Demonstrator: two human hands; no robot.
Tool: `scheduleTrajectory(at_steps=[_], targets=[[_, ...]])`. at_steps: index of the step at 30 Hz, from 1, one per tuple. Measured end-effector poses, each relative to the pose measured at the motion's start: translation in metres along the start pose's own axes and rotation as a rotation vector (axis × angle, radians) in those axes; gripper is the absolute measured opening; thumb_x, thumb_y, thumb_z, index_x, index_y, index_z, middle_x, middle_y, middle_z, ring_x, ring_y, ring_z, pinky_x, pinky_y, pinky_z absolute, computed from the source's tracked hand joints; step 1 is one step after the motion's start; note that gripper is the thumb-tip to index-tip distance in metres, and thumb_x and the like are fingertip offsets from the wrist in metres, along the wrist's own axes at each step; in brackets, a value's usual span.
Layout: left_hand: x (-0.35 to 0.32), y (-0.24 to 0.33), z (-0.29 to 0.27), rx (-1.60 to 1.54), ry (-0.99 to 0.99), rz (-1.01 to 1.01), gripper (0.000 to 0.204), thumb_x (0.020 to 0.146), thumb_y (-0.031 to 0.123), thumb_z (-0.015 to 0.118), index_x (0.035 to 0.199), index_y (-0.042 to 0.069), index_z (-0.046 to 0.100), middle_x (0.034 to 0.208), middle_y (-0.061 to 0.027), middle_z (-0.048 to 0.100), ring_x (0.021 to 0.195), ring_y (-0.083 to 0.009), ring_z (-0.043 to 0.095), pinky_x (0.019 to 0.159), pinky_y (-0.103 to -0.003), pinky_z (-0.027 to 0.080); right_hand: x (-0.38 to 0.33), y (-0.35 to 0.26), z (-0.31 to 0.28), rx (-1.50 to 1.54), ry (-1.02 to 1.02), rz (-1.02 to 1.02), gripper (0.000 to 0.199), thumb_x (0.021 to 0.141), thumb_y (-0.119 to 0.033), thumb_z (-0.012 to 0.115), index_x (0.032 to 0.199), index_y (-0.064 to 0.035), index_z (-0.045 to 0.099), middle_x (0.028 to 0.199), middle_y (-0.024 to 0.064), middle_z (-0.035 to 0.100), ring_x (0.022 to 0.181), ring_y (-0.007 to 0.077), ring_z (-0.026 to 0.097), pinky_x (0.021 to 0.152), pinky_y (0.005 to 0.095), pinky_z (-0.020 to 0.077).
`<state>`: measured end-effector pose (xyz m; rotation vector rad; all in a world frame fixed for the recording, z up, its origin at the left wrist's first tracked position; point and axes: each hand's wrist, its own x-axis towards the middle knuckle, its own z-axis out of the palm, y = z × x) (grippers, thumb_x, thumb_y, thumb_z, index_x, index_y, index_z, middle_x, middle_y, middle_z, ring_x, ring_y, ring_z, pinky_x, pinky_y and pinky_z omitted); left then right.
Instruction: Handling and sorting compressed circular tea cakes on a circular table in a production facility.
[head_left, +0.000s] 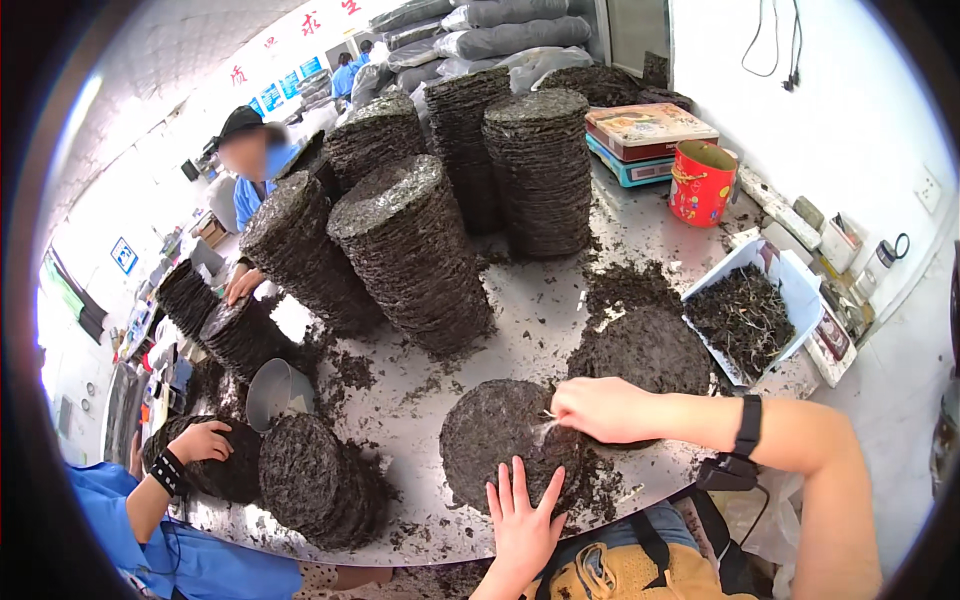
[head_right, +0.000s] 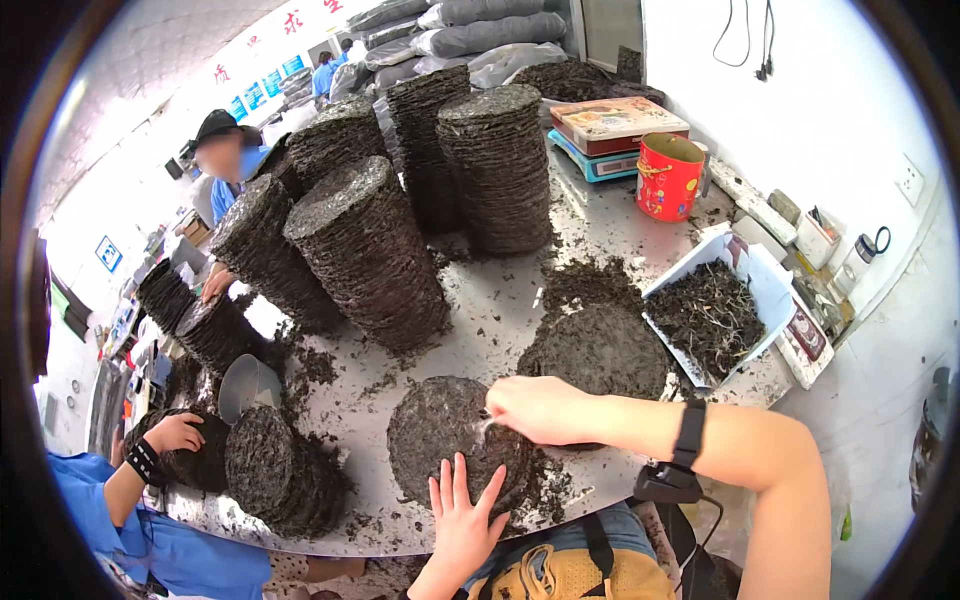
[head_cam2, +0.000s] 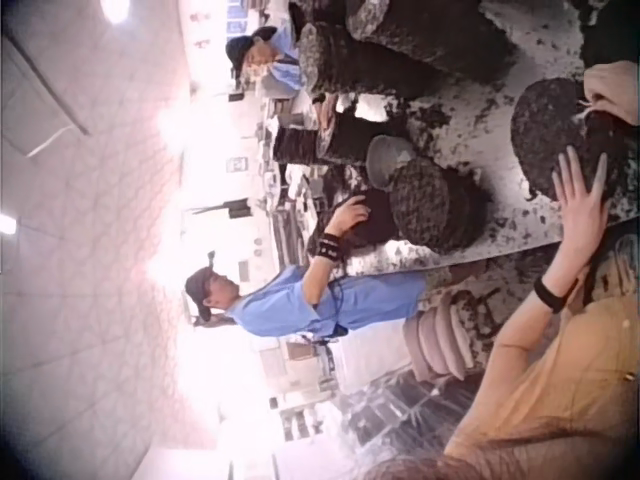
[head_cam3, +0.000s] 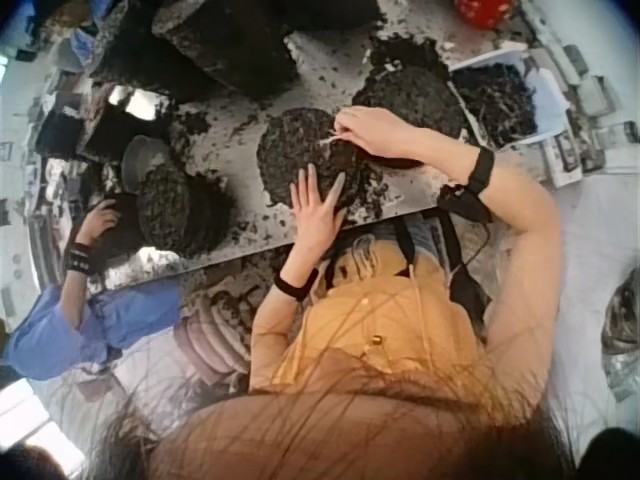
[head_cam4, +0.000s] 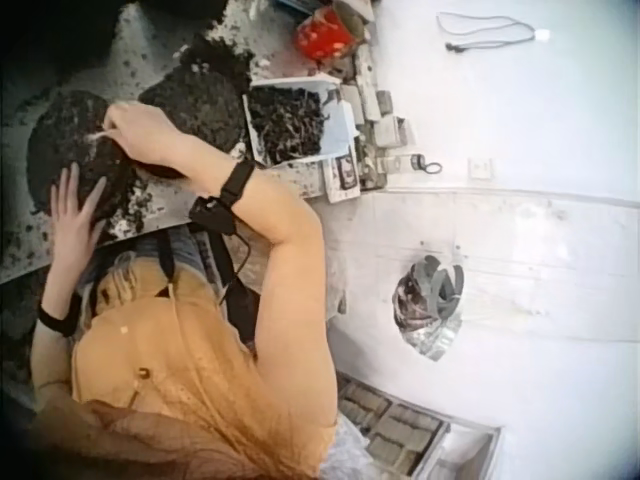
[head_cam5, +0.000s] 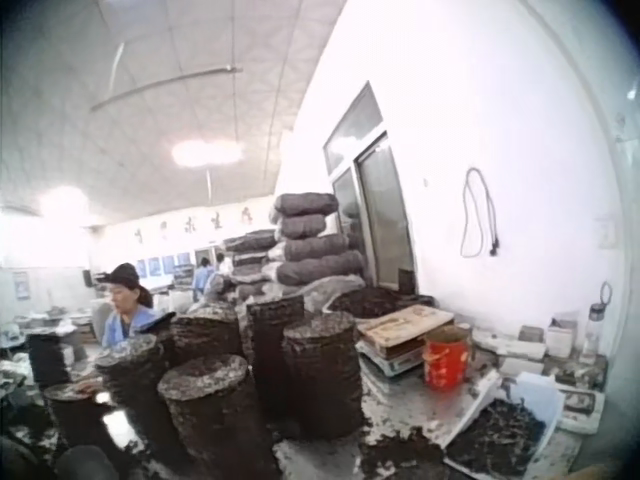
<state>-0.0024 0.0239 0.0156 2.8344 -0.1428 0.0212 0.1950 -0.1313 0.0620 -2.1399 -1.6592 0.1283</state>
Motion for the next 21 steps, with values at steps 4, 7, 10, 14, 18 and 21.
scheduleTrajectory(at_steps=[4,7,10,14,18,21], targets=[[0.001,0.001,0.004,-0.022,-0.006,-0.002,0.073,0.079,0.03,0.072,0.144,0.028,0.039,0.149,-0.0304,0.018,0.137,-0.0515,0.017,0.108,-0.064,0.016,-0.04,0.016,-0.01,0.737,0.261,0.654,0.015,0.095,-0.019,0.055,0.1,-0.0039,0.054,0.088,0.0064,0.061,0.082,0.0141,0.058,0.074,0.0319,0.0486],[0.003,0.001,0.005,-0.054,0.001,0.01,0.071,0.079,0.03,0.073,0.143,0.027,0.041,0.149,-0.0305,0.019,0.137,-0.0517,0.016,0.108,-0.064,0.015,-0.078,0.038,-0.015,0.907,0.51,0.722,0.011,0.096,-0.016,0.055,0.098,-0.0045,0.054,0.087,0.0035,0.061,0.078,0.0106,0.057,0.072,0.0268,0.0494],[0.002,0.002,0.005,-0.081,0.026,0.008,0.07,0.077,0.03,0.074,0.141,0.024,0.044,0.149,-0.0311,0.018,0.138,-0.0513,0.015,0.109,-0.063,0.013,-0.123,0.047,-0.041,0.817,0.713,0.768,0.009,0.095,-0.013,0.057,0.095,-0.0042,0.054,0.084,0.0011,0.06,0.077,0.008,0.057,0.068,0.0253,0.0484],[-0.006,0.006,-0.011,-0.014,0.162,0.01,0.058,0.084,0.02,0.067,0.138,0.014,0.048,0.149,-0.0268,0.026,0.137,-0.0471,0.023,0.111,-0.056,0.021,-0.172,0.065,-0.069,-0.065,0.682,0.868,0.011,0.086,-0.011,0.064,0.084,-0.0035,0.057,0.076,0.006,0.061,0.07,0.0174,0.061,0.064,0.0302,0.0485],[0.001,0.007,-0.006,-0.051,0.103,0.04,0.063,0.083,0.025,0.068,0.141,0.019,0.045,0.151,-0.0292,0.019,0.138,-0.0485,0.017,0.111,-0.058,0.017,-0.252,0.107,-0.074,-0.641,0.46,0.99,0.018,0.079,-0.018,0.067,0.095,-0.0087,0.066,0.09,0.01,0.068,0.086,0.0284,0.065,0.072,0.0405,0.0513],[0.001,0.005,-0.002,-0.007,0.035,0.003,0.067,0.081,0.029,0.071,0.142,0.023,0.044,0.15,-0.0303,0.018,0.139,-0.0496,0.014,0.11,-0.06,0.015,-0.205,0.071,-0.073,-0.349,0.4,0.955,0.014,0.08,-0.018,0.066,0.093,-0.0121,0.067,0.091,0.0084,0.068,0.086,0.0273,0.065,0.073,0.039,0.052]])
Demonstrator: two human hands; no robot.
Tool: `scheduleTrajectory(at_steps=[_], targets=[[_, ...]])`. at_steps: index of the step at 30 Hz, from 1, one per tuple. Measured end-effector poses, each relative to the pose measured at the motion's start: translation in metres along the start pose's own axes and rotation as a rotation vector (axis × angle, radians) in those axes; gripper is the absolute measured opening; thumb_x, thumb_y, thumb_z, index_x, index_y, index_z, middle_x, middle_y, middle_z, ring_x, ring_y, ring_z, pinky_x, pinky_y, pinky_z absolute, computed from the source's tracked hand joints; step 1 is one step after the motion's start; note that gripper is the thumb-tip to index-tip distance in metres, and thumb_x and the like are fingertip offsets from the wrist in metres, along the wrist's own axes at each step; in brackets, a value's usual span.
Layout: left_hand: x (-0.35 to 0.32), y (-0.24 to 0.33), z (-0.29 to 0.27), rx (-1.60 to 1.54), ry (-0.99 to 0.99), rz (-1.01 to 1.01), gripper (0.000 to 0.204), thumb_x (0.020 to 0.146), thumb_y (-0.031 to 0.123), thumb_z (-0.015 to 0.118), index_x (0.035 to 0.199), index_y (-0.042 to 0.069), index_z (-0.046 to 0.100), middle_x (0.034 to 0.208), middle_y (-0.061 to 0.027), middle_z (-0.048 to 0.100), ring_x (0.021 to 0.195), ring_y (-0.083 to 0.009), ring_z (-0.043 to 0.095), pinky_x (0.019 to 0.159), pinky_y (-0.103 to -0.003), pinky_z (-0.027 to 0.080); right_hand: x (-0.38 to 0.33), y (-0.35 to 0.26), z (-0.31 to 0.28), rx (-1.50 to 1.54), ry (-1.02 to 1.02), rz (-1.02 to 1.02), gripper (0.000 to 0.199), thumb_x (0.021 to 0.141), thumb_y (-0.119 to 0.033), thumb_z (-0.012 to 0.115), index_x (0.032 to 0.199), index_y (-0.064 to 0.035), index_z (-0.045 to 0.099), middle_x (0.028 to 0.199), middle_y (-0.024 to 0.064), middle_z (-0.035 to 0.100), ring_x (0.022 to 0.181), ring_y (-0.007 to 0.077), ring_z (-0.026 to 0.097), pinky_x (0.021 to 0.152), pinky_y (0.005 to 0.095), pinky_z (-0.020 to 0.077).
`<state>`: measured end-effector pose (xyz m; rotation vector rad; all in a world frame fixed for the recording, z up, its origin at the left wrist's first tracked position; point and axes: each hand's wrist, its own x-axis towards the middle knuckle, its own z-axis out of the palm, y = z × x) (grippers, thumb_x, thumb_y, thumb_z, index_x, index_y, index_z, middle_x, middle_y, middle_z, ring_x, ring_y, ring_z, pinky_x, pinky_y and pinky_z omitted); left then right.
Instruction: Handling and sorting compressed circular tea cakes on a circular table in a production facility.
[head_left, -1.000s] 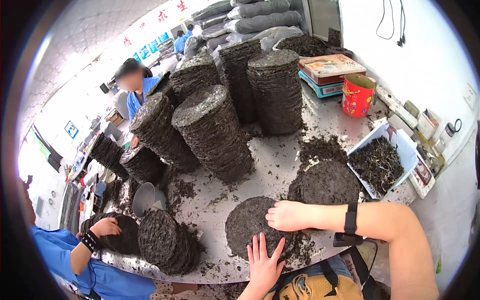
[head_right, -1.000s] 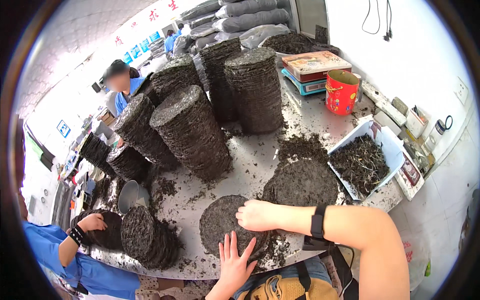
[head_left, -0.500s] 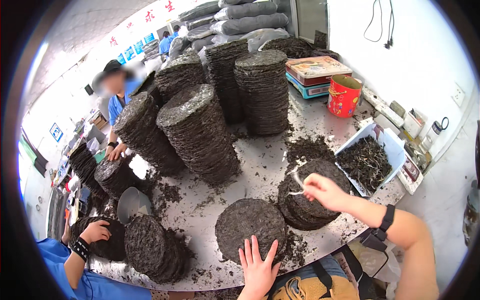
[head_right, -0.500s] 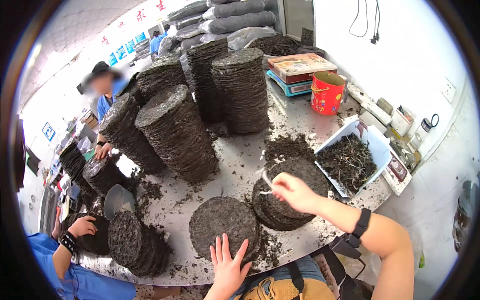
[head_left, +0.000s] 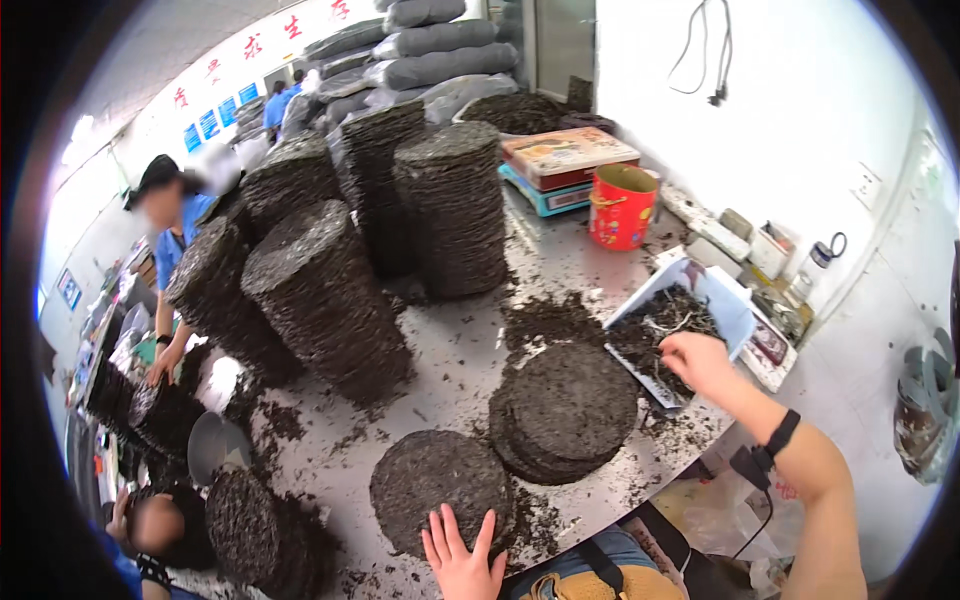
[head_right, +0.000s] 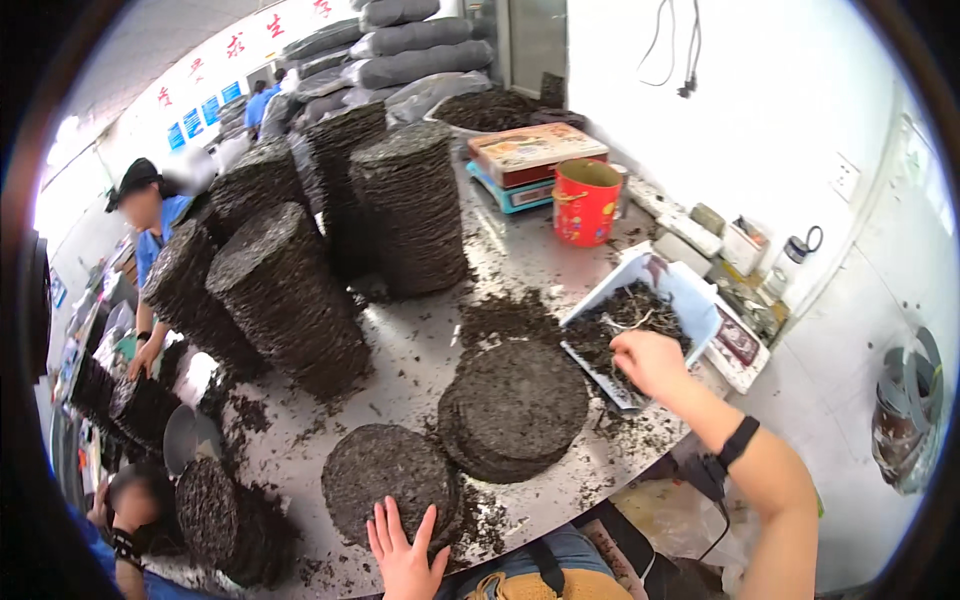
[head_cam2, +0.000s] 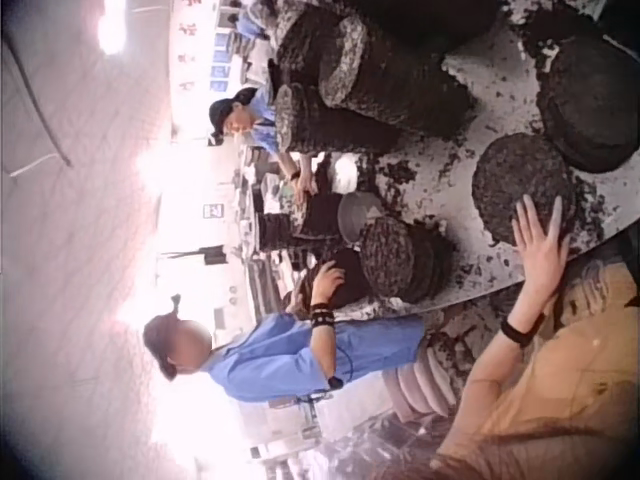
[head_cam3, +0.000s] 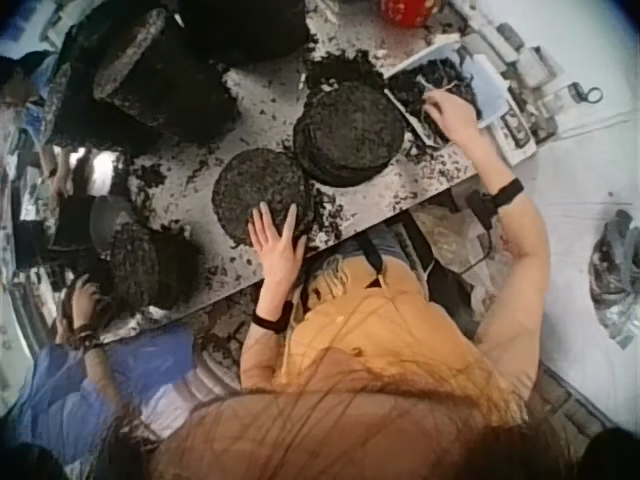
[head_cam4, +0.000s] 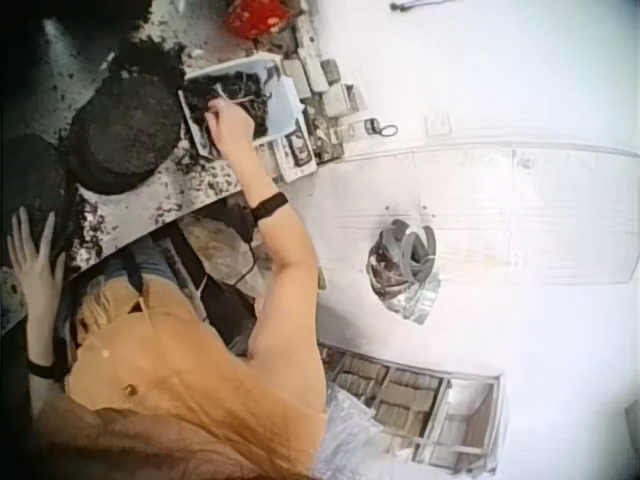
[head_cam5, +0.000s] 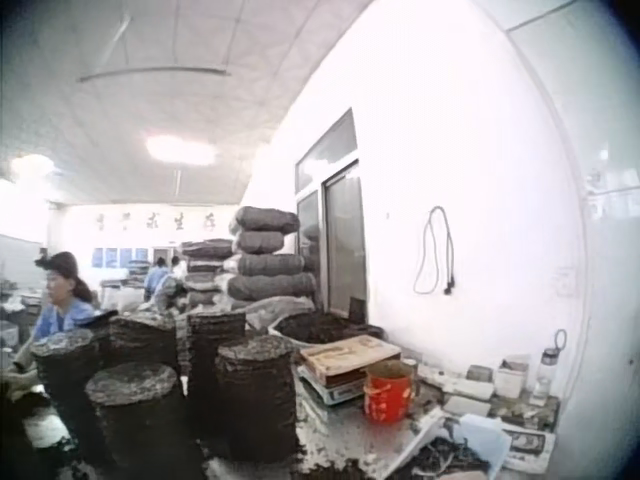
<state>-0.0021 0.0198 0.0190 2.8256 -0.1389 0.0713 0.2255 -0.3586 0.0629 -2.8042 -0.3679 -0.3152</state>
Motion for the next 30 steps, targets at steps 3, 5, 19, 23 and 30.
scheduleTrajectory(at_steps=[3,5,19,23,30], targets=[[-0.001,-0.002,0.006,0.019,-0.055,-0.039,0.07,0.079,0.032,0.073,0.142,0.026,0.043,0.15,-0.0319,0.015,0.139,-0.0519,0.01,0.109,-0.063,0.011,-0.012,-0.076,0.011,0.203,-0.081,-0.328,0.012,0.081,-0.019,0.066,0.091,-0.0129,0.067,0.087,0.0064,0.067,0.082,0.026,0.065,0.071,0.0372,0.052],[-0.002,-0.004,0.006,0.01,-0.05,-0.026,0.068,0.081,0.032,0.071,0.143,0.026,0.042,0.15,-0.0316,0.014,0.139,-0.0524,0.01,0.108,-0.064,0.012,-0.021,-0.124,0.026,0.303,-0.145,-0.526,0.012,0.081,-0.02,0.067,0.092,-0.0134,0.066,0.087,0.0044,0.066,0.083,0.0235,0.064,0.071,0.0342,0.0523],[-0.002,0.001,0.005,0.01,-0.033,-0.058,0.068,0.079,0.03,0.073,0.141,0.025,0.045,0.151,-0.0309,0.015,0.139,-0.0505,0.012,0.11,-0.061,0.012,-0.023,-0.151,0.049,0.318,-0.247,-0.635,0.006,0.084,-0.017,0.059,0.087,-0.0127,0.061,0.086,0.0043,0.056,0.085,0.0234,0.061,0.07,0.0334,0.053],[-0.002,0.001,0.004,-0.027,0.076,0.007,0.062,0.085,0.024,0.069,0.142,0.02,0.045,0.151,-0.028,0.019,0.138,-0.0479,0.018,0.11,-0.059,0.02,-0.012,-0.045,0.047,0.597,0.19,0.112,0.02,0.086,-0.021,0.064,0.103,-0.0098,0.064,0.096,0.0053,0.064,0.082,0.0177,0.062,0.071,0.034,0.0495],[-0.003,0.003,0.001,0.022,0.135,0.009,0.057,0.085,0.022,0.068,0.139,0.017,0.048,0.145,-0.027,0.034,0.134,-0.0449,0.031,0.109,-0.056,0.025,-0.036,-0.111,0.046,1.133,-0.419,0.163,0.025,0.087,-0.023,0.068,0.105,-0.0073,0.067,0.095,0.0033,0.068,0.08,0.0136,0.063,0.069,0.0283,0.0508]])
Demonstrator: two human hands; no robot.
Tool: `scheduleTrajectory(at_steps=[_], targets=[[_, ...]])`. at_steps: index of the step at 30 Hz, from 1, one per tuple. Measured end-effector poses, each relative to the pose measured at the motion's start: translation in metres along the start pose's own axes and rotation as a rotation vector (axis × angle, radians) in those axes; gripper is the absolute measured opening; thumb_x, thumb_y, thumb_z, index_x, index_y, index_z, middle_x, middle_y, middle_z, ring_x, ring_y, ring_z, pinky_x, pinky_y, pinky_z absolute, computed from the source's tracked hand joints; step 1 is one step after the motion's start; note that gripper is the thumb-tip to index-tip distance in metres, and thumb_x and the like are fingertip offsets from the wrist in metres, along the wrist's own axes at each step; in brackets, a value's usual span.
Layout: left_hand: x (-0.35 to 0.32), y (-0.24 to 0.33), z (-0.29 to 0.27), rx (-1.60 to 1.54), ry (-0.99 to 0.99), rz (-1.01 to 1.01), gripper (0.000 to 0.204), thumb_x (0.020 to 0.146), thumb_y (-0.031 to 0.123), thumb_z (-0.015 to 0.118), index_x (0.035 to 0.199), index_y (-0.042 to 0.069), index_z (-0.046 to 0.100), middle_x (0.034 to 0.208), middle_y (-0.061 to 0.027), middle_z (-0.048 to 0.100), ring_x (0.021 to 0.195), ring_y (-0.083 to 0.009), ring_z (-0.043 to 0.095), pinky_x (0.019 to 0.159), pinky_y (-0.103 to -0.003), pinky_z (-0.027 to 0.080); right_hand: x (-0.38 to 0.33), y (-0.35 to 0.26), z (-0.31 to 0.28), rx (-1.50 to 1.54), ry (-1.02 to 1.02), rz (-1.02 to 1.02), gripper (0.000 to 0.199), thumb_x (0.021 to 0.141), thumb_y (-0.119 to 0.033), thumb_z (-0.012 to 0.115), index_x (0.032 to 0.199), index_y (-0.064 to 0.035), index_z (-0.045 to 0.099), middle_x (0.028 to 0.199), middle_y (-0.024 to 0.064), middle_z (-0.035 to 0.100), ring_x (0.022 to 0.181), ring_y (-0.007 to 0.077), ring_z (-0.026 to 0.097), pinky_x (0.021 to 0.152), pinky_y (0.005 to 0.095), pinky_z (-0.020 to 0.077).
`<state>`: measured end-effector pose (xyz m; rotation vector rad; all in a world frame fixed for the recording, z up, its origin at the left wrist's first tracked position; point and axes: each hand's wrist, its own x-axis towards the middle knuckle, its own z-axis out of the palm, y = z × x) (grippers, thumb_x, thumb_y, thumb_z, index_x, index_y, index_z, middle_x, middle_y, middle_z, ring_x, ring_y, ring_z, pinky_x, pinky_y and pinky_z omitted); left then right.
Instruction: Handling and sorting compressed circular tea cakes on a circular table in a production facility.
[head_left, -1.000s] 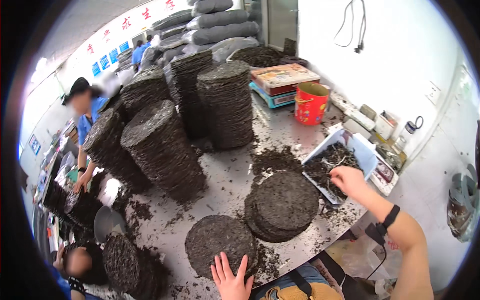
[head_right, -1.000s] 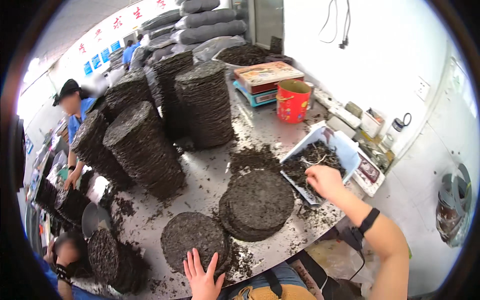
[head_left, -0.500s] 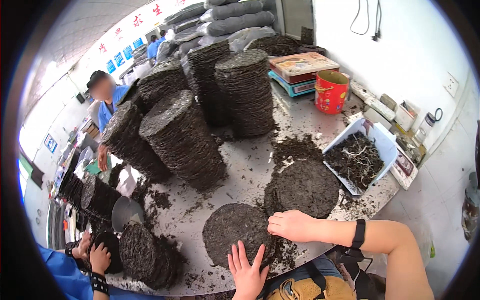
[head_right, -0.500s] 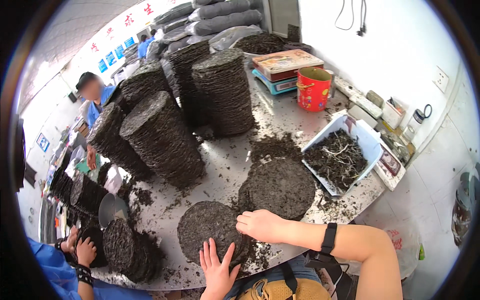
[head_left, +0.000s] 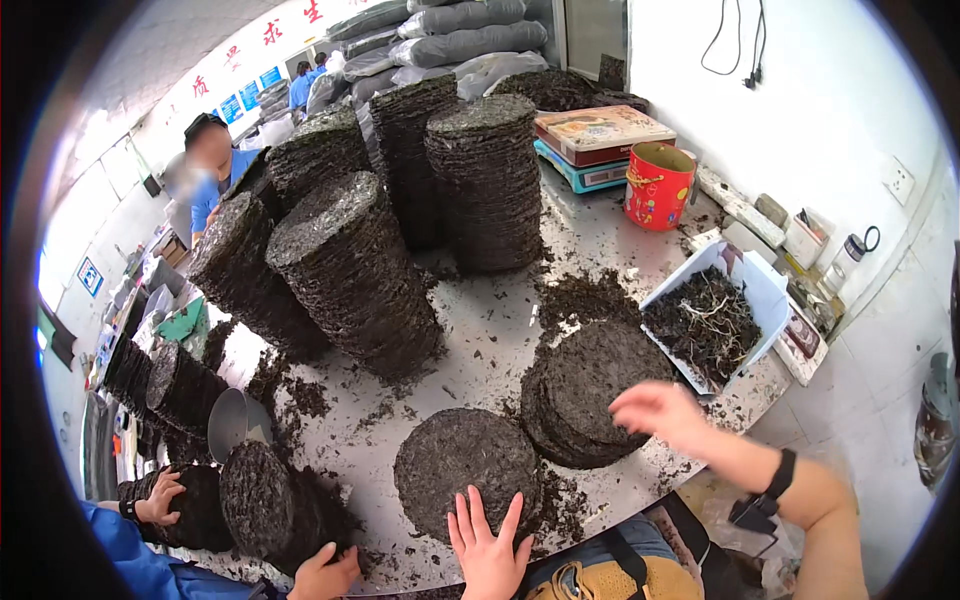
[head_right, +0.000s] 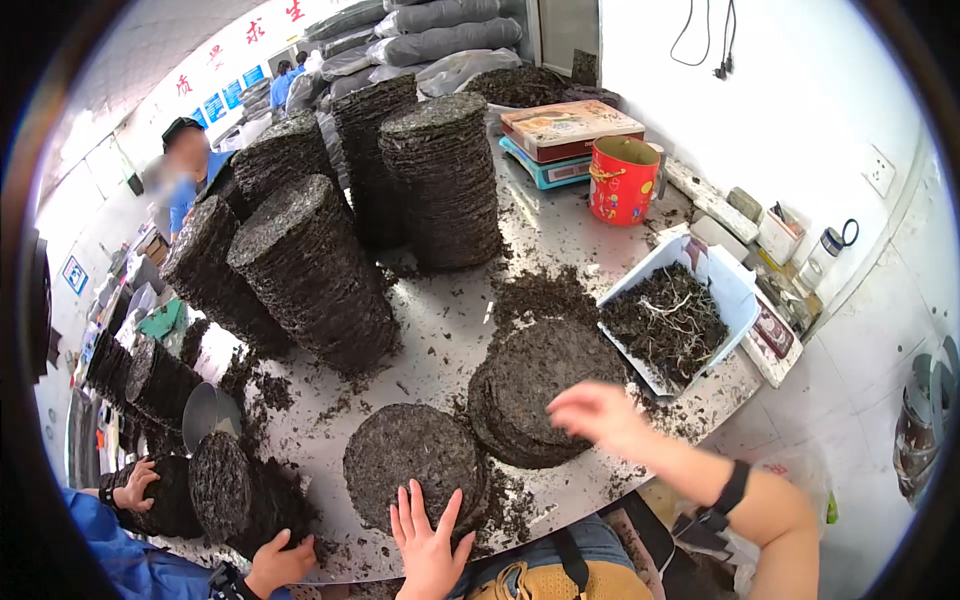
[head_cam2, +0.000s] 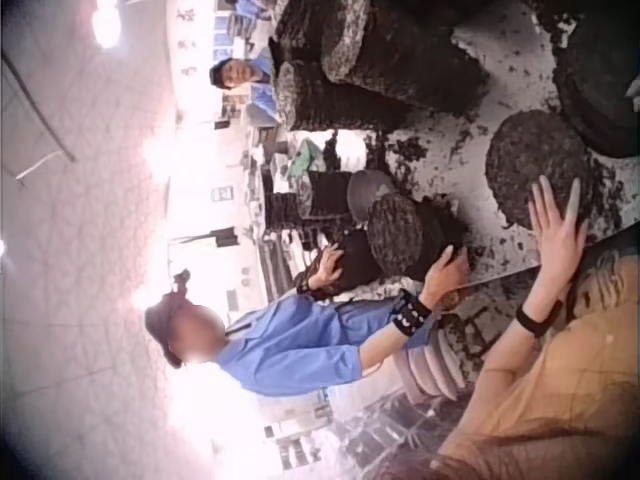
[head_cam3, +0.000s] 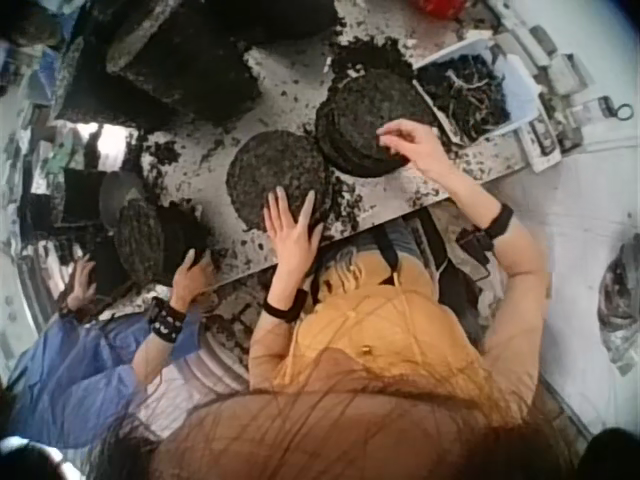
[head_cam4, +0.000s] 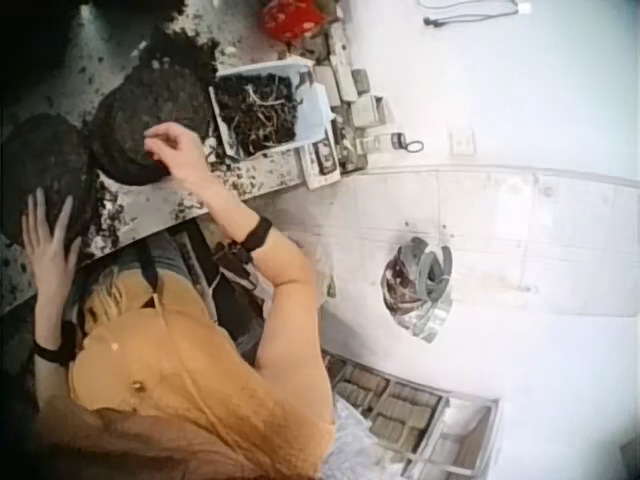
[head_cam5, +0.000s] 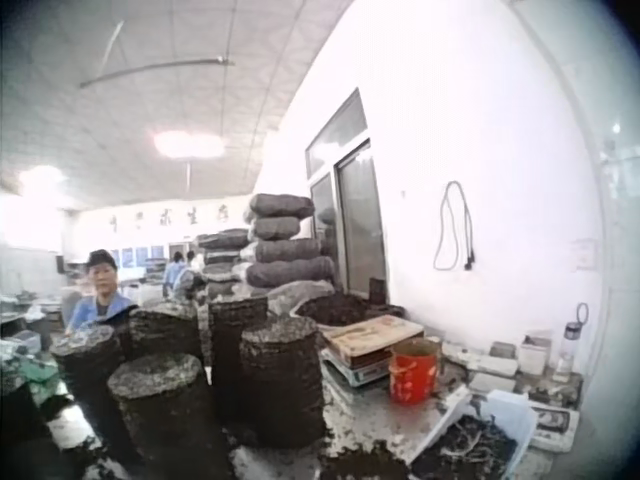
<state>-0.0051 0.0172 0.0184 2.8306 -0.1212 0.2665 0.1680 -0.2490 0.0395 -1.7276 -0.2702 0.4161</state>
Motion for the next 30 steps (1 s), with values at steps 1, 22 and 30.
scheduleTrajectory(at_steps=[1,22,30], targets=[[-0.001,-0.002,0.0,0.008,-0.005,-0.007,0.057,0.085,0.022,0.068,0.139,0.017,0.048,0.145,-0.027,0.034,0.134,-0.0449,0.031,0.109,-0.056,0.025,-0.002,-0.006,0.027,-0.177,-0.056,-0.064,0.025,0.087,-0.024,0.068,0.105,-0.0067,0.068,0.095,0.0046,0.069,0.083,0.0145,0.065,0.072,0.0299,0.0518],[0.006,0.0,-0.054,-0.405,-0.011,0.055,0.049,0.085,0.024,0.068,0.13,0.013,0.052,0.141,-0.0228,0.036,0.133,-0.0411,0.032,0.11,-0.055,0.022,-0.015,0.022,-0.084,0.301,0.775,-0.02,0.044,0.095,-0.02,0.057,0.135,-0.0067,0.043,0.117,0.0059,0.06,0.091,0.0134,0.06,0.078,0.0269,0.0472],[0.008,0.028,-0.23,-0.475,0.461,0.982,0.028,0.087,0.017,0.059,0.112,0.005,0.066,0.108,-0.0104,0.068,0.107,-0.025,0.063,0.099,-0.041,0.044,0.009,-0.005,0.016,0.049,0.174,-0.21,0.022,0.096,-0.013,0.055,0.115,-0.0033,0.058,0.101,0.0064,0.064,0.084,0.0125,0.061,0.076,0.026,0.0492]])
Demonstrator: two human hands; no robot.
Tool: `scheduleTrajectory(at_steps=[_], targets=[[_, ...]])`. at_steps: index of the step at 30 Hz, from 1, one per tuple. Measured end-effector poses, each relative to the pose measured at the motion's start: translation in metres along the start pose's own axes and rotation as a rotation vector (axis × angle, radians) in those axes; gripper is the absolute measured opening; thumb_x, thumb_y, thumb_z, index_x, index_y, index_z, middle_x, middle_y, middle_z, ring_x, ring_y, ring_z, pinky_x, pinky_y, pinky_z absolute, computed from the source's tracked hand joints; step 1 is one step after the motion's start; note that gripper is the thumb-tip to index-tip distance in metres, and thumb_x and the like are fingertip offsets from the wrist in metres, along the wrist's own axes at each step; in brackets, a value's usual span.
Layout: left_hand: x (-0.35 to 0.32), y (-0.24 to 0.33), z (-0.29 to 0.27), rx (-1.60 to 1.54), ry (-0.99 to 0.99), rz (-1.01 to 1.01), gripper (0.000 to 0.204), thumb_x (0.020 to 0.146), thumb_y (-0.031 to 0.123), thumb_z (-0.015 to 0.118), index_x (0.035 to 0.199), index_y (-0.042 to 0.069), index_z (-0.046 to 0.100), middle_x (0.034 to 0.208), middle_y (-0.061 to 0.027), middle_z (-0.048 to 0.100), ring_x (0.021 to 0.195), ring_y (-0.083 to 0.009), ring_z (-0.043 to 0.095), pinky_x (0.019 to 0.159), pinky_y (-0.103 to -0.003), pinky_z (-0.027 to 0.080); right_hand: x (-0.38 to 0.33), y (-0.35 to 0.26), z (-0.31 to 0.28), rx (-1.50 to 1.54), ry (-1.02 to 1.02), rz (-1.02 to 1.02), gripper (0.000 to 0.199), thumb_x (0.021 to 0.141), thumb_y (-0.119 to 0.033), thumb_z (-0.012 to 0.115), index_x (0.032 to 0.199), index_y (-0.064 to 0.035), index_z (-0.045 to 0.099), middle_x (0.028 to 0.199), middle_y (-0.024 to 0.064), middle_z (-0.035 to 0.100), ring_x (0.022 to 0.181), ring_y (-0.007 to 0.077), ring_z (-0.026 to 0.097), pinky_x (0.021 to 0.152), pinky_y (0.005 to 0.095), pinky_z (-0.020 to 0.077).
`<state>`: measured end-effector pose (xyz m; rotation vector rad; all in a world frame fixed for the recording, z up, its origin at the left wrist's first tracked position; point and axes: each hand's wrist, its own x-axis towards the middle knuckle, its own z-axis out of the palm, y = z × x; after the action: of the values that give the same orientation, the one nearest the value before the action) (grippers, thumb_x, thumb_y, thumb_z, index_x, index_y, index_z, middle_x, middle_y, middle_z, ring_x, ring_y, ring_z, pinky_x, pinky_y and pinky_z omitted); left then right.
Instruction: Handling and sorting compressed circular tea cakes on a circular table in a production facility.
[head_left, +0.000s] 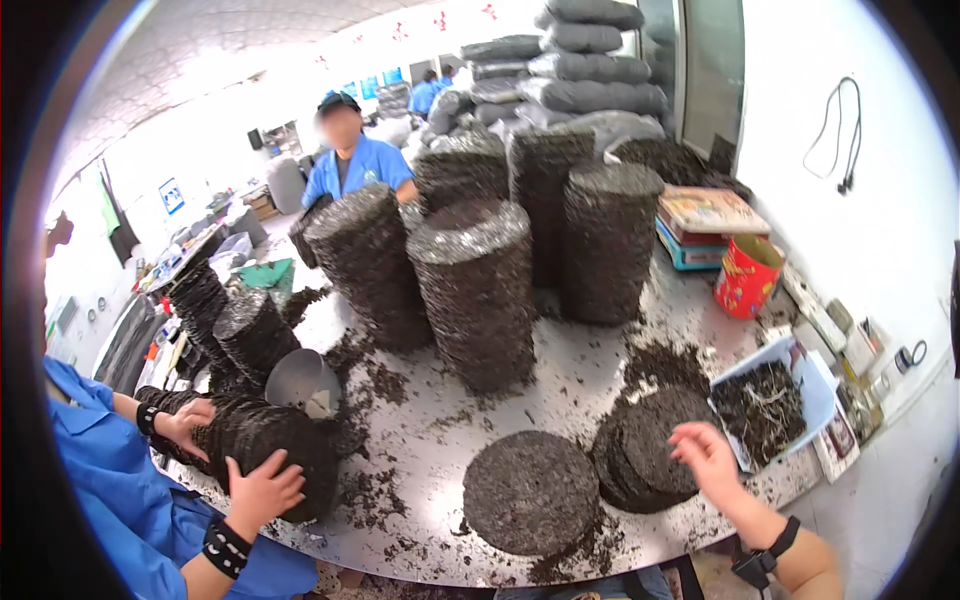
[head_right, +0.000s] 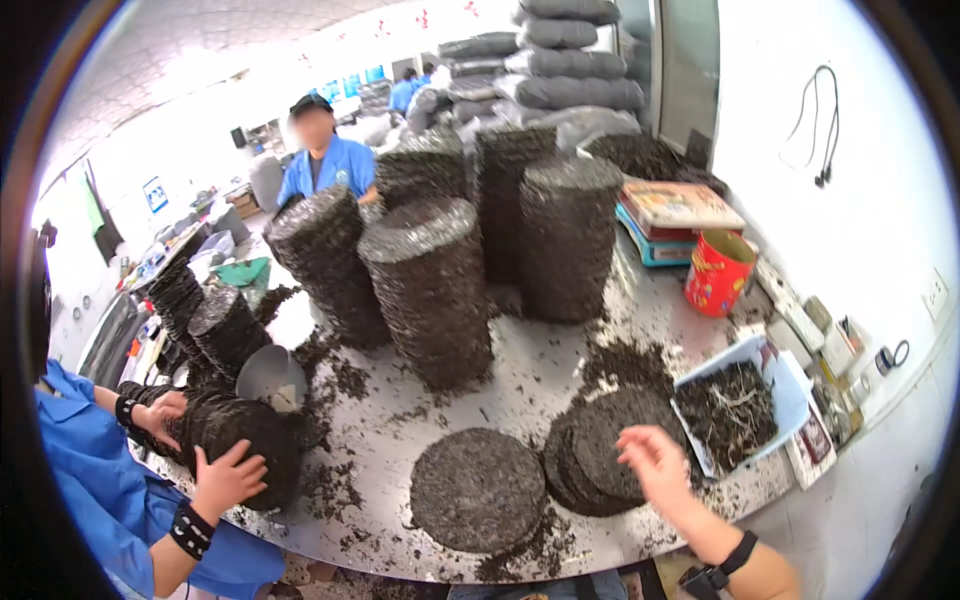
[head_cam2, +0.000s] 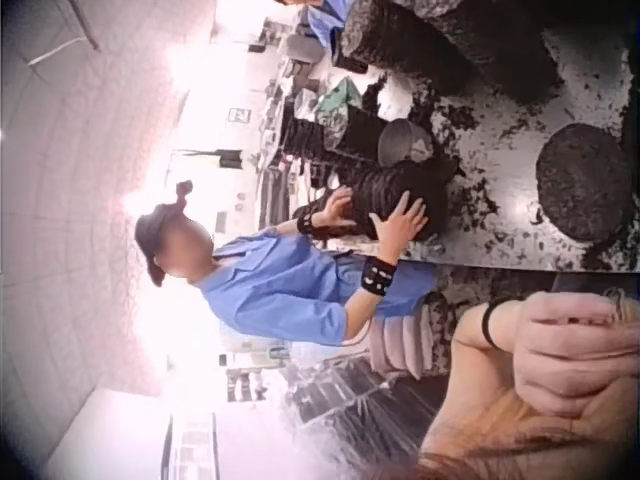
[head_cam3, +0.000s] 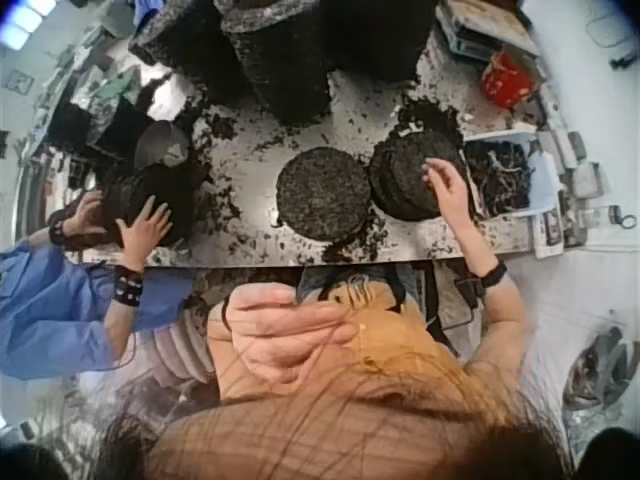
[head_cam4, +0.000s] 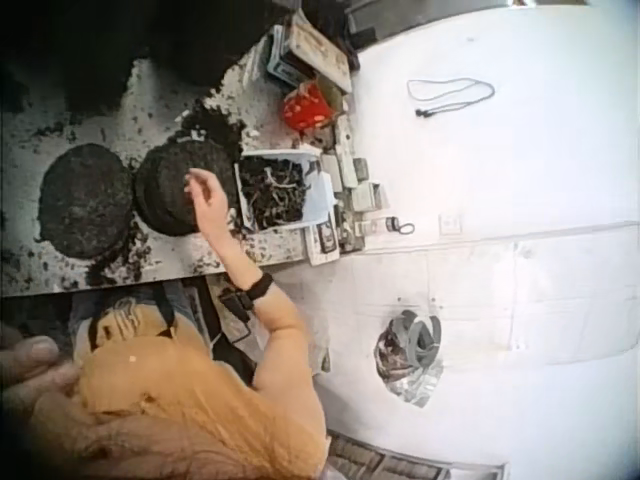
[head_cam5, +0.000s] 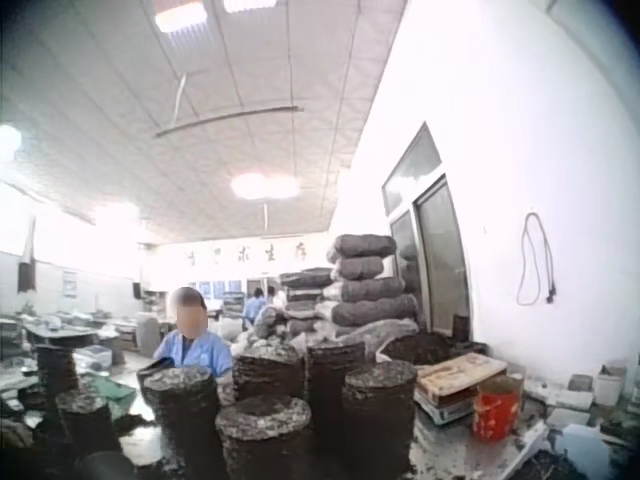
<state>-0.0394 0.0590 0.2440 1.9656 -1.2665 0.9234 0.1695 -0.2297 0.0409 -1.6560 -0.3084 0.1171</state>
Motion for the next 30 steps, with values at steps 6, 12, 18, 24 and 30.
scheduleTrajectory(at_steps=[6,12,18,24,30], targets=[[0.023,0.01,0.007,0.264,-0.079,-0.126,0.028,0.086,0.017,0.059,0.11,0.005,0.066,0.113,-0.0101,0.066,0.108,-0.0235,0.062,0.097,-0.04,0.045,-0.02,-0.032,0.089,-0.734,-0.628,-0.614,0.041,0.087,-0.03,0.065,0.119,-0.0054,0.058,0.112,0.0098,0.063,0.105,0.0255,0.059,0.091,0.0382,0.0473],[-0.046,-0.01,0.084,-0.046,-0.299,-0.424,0.038,0.082,0.017,0.062,0.118,0.006,0.06,0.118,-0.0099,0.06,0.11,-0.0264,0.057,0.095,-0.04,0.045,-0.034,-0.022,0.133,-1.058,-0.774,-0.78,0.078,0.075,-0.035,0.07,0.137,0.0021,0.04,0.144,0.0191,0.039,0.135,0.0319,0.038,0.111,0.0422,0.0319],[-0.139,0.005,0.116,-0.118,-0.425,-0.784,0.032,0.085,0.011,0.063,0.116,0.006,0.06,0.111,-0.0103,0.061,0.104,-0.0285,0.058,0.088,-0.041,0.048,-0.017,-0.004,0.13,-0.993,-0.866,-0.738,0.072,0.075,-0.032,0.072,0.134,0.001,0.044,0.143,0.0194,0.041,0.134,0.0311,0.039,0.109,0.0384,0.0352],[-0.155,-0.002,0.118,-0.052,-0.342,-0.884,0.031,0.086,0.01,0.062,0.116,0.005,0.06,0.115,-0.013,0.059,0.108,-0.0318,0.057,0.091,-0.042,0.047,-0.005,-0.007,0.131,-0.935,-0.945,-0.721,0.062,0.082,-0.033,0.069,0.132,-0.0026,0.049,0.142,0.0184,0.043,0.133,0.0307,0.04,0.108,0.037,0.0381],[-0.175,-0.022,0.137,0.206,-0.437,-1.026,0.057,0.085,0.021,0.065,0.135,0.004,0.044,0.141,-0.0164,0.04,0.136,-0.035,0.03,0.11,-0.055,0.023,0.005,-0.038,0.122,-0.48,-0.882,-0.388,0.042,0.092,-0.03,0.06,0.129,-0.0096,0.056,0.137,0.009,0.052,0.13,0.0264,0.045,0.105,0.0374,0.0402]])
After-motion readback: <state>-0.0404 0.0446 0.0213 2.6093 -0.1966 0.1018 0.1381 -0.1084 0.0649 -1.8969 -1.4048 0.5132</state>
